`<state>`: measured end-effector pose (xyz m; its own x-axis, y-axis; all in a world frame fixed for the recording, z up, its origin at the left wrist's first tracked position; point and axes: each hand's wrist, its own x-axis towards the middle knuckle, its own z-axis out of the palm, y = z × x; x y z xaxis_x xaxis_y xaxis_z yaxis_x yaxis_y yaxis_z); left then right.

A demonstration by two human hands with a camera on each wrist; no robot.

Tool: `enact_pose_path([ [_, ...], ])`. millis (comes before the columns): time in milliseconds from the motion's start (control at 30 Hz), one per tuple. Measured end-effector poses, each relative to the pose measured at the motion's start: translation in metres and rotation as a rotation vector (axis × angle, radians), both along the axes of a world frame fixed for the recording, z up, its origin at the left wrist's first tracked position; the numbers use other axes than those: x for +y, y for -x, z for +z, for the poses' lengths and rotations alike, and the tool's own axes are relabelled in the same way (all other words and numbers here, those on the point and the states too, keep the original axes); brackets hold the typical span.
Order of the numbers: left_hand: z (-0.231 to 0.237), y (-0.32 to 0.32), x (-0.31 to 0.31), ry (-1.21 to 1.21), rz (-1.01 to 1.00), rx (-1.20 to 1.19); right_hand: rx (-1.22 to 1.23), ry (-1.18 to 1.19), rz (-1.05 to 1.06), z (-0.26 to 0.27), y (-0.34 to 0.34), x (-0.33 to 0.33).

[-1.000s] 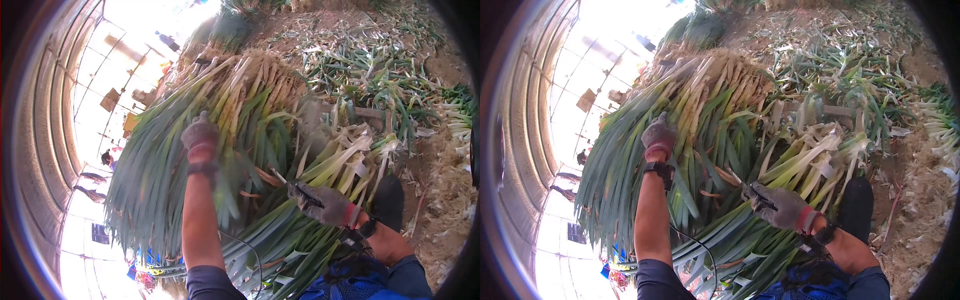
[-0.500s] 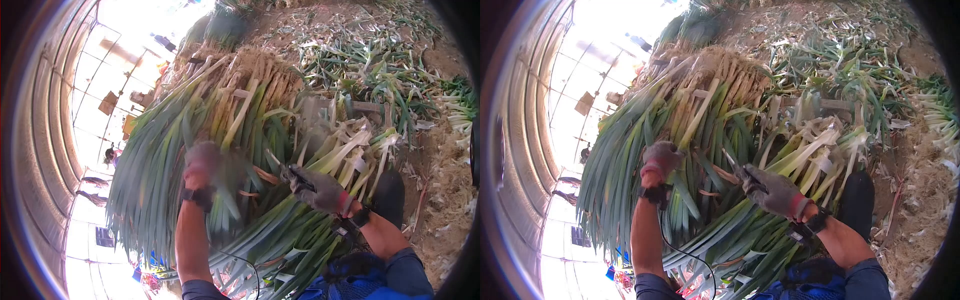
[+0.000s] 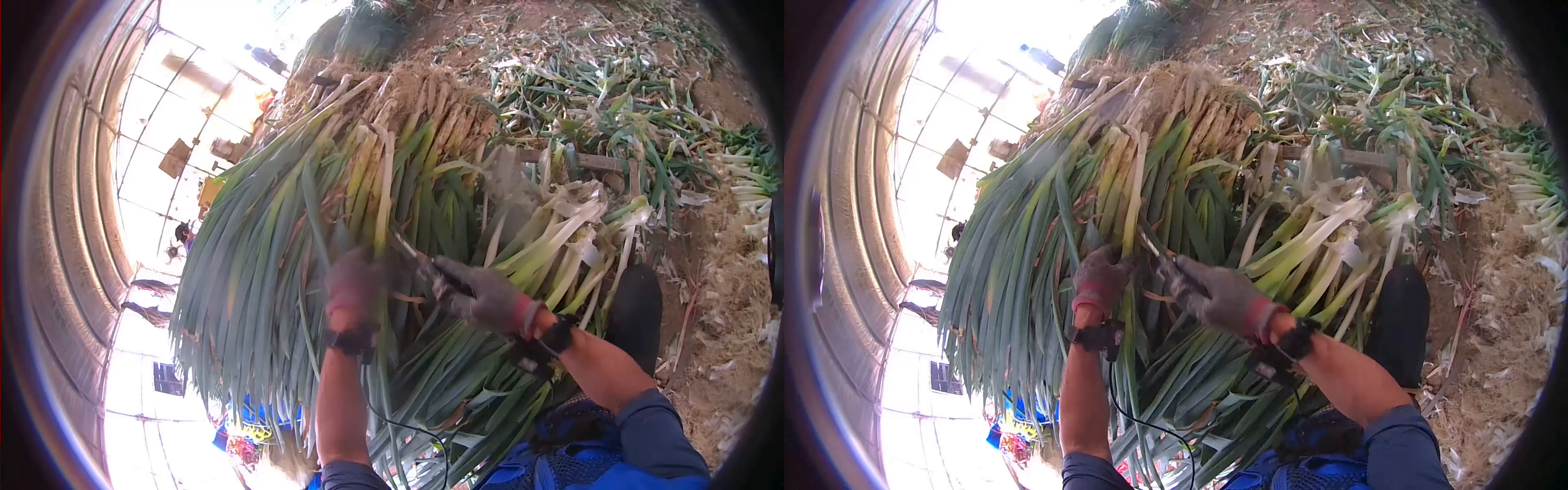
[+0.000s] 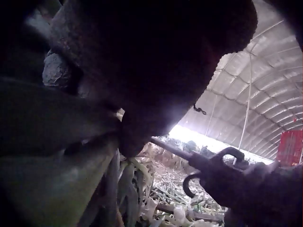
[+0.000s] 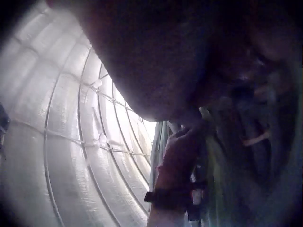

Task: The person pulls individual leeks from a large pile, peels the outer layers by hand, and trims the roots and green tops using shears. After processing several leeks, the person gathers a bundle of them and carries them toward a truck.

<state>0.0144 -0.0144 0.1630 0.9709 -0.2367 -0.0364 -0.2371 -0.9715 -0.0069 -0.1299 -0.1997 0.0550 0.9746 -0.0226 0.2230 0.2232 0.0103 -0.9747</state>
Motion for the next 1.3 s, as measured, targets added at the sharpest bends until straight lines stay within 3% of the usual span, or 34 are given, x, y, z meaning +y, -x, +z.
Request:
enact_pose_path([
  [100,0.0,0.005,0.001,0.042,0.013,-0.013,-0.091,0.034,-0.103,0.004,-0.028,-0.01],
  [200,0.007,0.011,-0.004,0.048,0.019,0.007,0.045,0.131,-0.156,0.01,-0.067,-0.024],
  [367,0.006,0.014,-0.008,0.034,0.041,0.006,0.026,0.19,-0.307,0.021,-0.134,-0.04],
  [500,0.002,0.011,-0.004,0.043,0.024,0.002,-0.005,0.22,-0.352,0.019,-0.146,-0.039],
  [700,0.006,0.019,-0.01,0.136,0.008,0.056,0.036,0.22,-0.285,0.006,-0.094,-0.039],
  [833,-0.025,0.004,0.013,0.288,-0.101,0.095,0.028,0.11,-0.074,0.01,-0.017,-0.031],
  [900,-0.014,0.02,0.001,0.291,-0.107,0.081,0.087,0.141,0.055,0.013,0.021,-0.031],
  [1033,-0.033,0.044,-0.005,0.5,-0.164,0.2,0.024,0.247,-0.091,-0.019,0.051,-0.035],
  [1133,-0.053,0.064,-0.019,0.424,-0.134,0.232,0.123,0.261,-0.2,-0.008,0.054,-0.054],
  [1167,-0.047,0.075,-0.032,0.095,-0.134,0.108,0.177,0.332,-0.183,-0.004,0.054,-0.06],
  [1300,-0.092,0.082,-0.044,-0.026,-0.165,0.148,0.303,0.442,-0.231,-0.026,0.046,-0.081],
])
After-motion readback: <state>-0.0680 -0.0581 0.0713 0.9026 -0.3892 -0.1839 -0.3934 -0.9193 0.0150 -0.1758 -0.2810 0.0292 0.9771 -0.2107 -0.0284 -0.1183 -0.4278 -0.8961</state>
